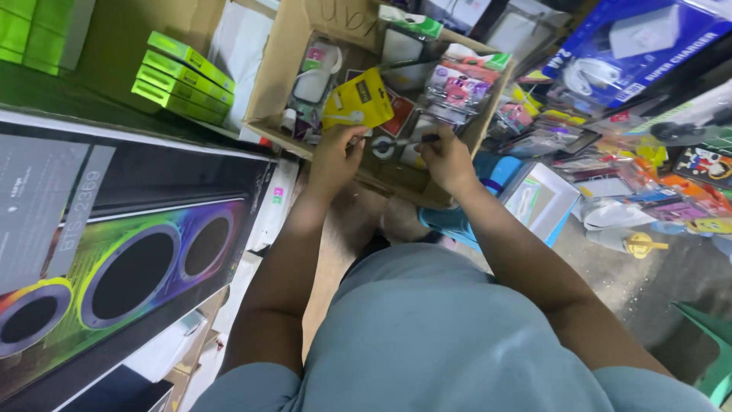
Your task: Sort and organize stationary items like screen protectors and stickers into a box.
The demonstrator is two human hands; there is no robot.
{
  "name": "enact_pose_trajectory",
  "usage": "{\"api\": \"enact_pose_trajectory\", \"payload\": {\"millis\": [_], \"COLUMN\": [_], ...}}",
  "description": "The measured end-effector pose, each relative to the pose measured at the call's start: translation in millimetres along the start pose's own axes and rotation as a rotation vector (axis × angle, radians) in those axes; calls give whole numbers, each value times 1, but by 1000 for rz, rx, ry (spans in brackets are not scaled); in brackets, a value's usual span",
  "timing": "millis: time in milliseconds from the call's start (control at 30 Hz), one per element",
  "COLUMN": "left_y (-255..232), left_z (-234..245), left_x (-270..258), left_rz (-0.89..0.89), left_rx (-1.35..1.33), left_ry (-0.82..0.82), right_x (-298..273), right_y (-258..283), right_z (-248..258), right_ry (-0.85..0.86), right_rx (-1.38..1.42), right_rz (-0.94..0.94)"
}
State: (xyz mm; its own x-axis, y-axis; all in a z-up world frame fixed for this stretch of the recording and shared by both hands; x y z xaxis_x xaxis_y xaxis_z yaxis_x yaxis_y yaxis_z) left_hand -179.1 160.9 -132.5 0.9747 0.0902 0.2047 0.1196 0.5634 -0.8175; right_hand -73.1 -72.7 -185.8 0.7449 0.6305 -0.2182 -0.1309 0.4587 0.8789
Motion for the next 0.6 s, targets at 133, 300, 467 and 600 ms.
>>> {"api": "enact_pose_trajectory", "payload": {"millis": [133, 300, 467, 600], "left_y": [28, 73, 89, 189], "left_z": [3, -27, -64, -149], "left_x": [-2, 6, 30, 34], "left_rz": [131, 131, 302, 446], "left_rx": [20, 307, 457, 710], "left_ry": [98, 449, 796, 985], "right_x": [23, 46, 37, 27], "right_y": [-24, -65, -3, 5], "right_z": [-25, -63, -71, -71], "right_ry": [37, 63, 230, 295], "right_rx": [78, -198, -427, -420], "right_rz": [-138, -177, -325, -346]}}
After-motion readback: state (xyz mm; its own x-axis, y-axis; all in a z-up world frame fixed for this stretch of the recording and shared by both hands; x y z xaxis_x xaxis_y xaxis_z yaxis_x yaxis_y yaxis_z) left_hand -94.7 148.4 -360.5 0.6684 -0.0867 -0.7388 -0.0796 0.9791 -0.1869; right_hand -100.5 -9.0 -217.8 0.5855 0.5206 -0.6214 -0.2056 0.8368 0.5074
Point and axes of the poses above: each hand's wrist, its own x-axis towards the middle knuckle, its own z-axis out of the back of the hand, y = z × x, the point moved 6 cm from there along x, towards the middle knuckle, and after that the axes turned 12 degrees about y, right-handed, at the moved point
